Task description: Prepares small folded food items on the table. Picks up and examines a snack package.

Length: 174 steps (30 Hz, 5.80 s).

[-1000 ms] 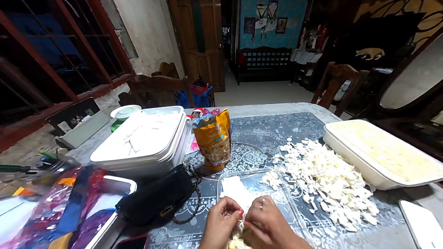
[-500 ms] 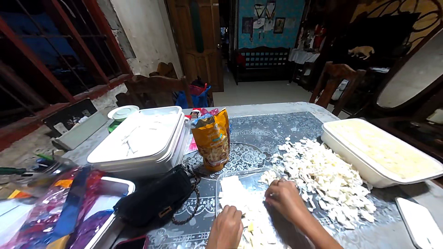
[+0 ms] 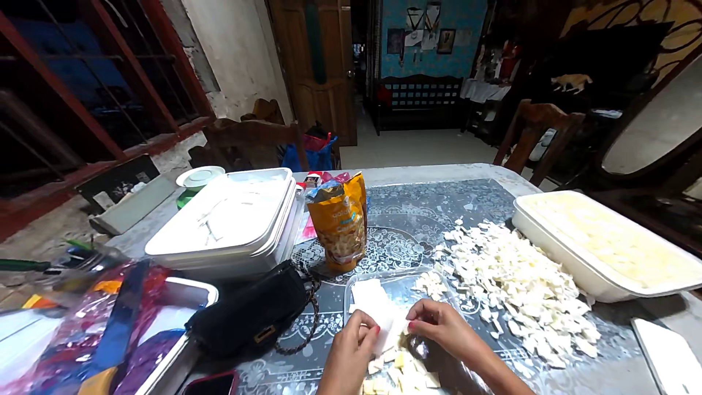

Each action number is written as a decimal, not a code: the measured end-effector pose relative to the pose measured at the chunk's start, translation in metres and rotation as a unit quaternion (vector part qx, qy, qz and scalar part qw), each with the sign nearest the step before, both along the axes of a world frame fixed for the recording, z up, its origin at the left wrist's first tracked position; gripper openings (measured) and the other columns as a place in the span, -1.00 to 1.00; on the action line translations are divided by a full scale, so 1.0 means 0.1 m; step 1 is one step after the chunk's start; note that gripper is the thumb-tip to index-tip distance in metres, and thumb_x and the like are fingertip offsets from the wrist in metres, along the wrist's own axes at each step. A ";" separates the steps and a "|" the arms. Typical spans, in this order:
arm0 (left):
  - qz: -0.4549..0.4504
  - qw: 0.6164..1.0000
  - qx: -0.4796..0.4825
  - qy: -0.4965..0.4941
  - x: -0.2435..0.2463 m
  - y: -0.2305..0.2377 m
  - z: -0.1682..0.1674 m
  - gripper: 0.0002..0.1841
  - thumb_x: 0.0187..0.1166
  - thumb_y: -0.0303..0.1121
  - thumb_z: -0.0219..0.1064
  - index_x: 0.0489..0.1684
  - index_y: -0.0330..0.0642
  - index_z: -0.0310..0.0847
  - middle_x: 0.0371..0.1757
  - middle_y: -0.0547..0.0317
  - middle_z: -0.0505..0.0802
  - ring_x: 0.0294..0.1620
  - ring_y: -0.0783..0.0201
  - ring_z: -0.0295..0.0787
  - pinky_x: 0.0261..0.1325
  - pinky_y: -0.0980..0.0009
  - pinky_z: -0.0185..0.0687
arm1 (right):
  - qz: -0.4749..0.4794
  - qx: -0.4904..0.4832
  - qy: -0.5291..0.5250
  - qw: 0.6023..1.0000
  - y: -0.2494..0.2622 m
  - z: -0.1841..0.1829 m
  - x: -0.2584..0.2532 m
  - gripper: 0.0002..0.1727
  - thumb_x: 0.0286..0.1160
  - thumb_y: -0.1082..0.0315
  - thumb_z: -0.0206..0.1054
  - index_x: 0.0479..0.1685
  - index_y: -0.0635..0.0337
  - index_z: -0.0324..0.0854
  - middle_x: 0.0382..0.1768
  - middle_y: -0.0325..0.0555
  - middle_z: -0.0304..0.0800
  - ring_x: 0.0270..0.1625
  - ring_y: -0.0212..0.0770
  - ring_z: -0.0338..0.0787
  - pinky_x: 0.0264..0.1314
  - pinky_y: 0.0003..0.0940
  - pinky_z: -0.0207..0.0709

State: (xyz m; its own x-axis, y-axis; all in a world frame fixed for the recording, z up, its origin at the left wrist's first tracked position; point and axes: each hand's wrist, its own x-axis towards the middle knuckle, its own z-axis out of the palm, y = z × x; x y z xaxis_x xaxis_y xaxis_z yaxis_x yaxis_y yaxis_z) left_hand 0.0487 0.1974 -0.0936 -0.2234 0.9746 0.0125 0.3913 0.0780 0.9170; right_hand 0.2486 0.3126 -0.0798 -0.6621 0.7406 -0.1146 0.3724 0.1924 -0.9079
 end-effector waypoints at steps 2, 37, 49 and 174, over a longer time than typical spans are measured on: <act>-0.001 0.998 0.008 -0.066 0.03 0.01 -0.03 -0.80 0.72 -0.39 0.17 0.07 -0.35 0.55 -0.57 0.27 0.65 -0.55 0.43 0.56 -0.31 0.39 0.55 | -0.009 -0.048 0.031 0.998 -0.06 0.05 -0.03 -0.86 0.54 0.44 0.38 -0.04 0.31 0.68 -0.33 -0.27 0.78 -0.30 -0.51 0.72 -0.08 -0.50 0.63; 0.102 0.991 0.080 -0.039 0.02 0.02 -0.08 -0.79 0.71 -0.39 0.14 0.05 -0.37 0.53 -0.54 0.24 0.69 -0.54 0.45 0.59 -0.36 0.46 0.54 | 0.156 0.145 -0.114 0.970 -0.25 0.00 -0.09 -0.74 0.46 0.34 0.49 -0.05 0.38 0.79 -0.13 0.23 0.81 0.08 0.18 0.76 0.24 0.09 0.55; 0.080 0.994 0.059 -0.046 0.08 0.01 -0.09 -0.82 0.70 -0.40 0.16 0.03 -0.36 0.52 -0.63 0.32 0.61 -0.63 0.49 0.48 -0.43 0.49 0.47 | 0.042 0.056 -0.164 0.984 0.01 0.02 -0.01 -0.73 0.68 0.30 0.27 0.10 0.34 0.70 -0.15 0.10 0.81 -0.08 -0.04 0.79 0.14 -0.03 0.60; 0.006 0.933 -0.042 -0.358 0.08 -0.03 0.15 -0.80 0.61 -0.65 0.20 0.09 -0.39 0.65 -0.25 0.16 0.89 -0.28 0.36 0.88 -0.08 0.42 0.84 | 0.054 0.286 0.181 0.939 -0.22 -0.25 -0.15 -0.77 0.37 0.28 0.54 -0.33 0.32 0.77 -0.15 0.00 0.86 0.00 -0.31 0.82 0.11 -0.48 0.67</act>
State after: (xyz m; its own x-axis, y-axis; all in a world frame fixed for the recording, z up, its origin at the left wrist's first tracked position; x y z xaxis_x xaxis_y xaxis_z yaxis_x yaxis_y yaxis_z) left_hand 0.0572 0.1949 -0.0790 -0.1569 0.9629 -0.2196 -0.3196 0.1609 0.9338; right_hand 0.2340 0.2907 -0.1053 -0.6558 0.5381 0.5295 0.0083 0.7065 -0.7077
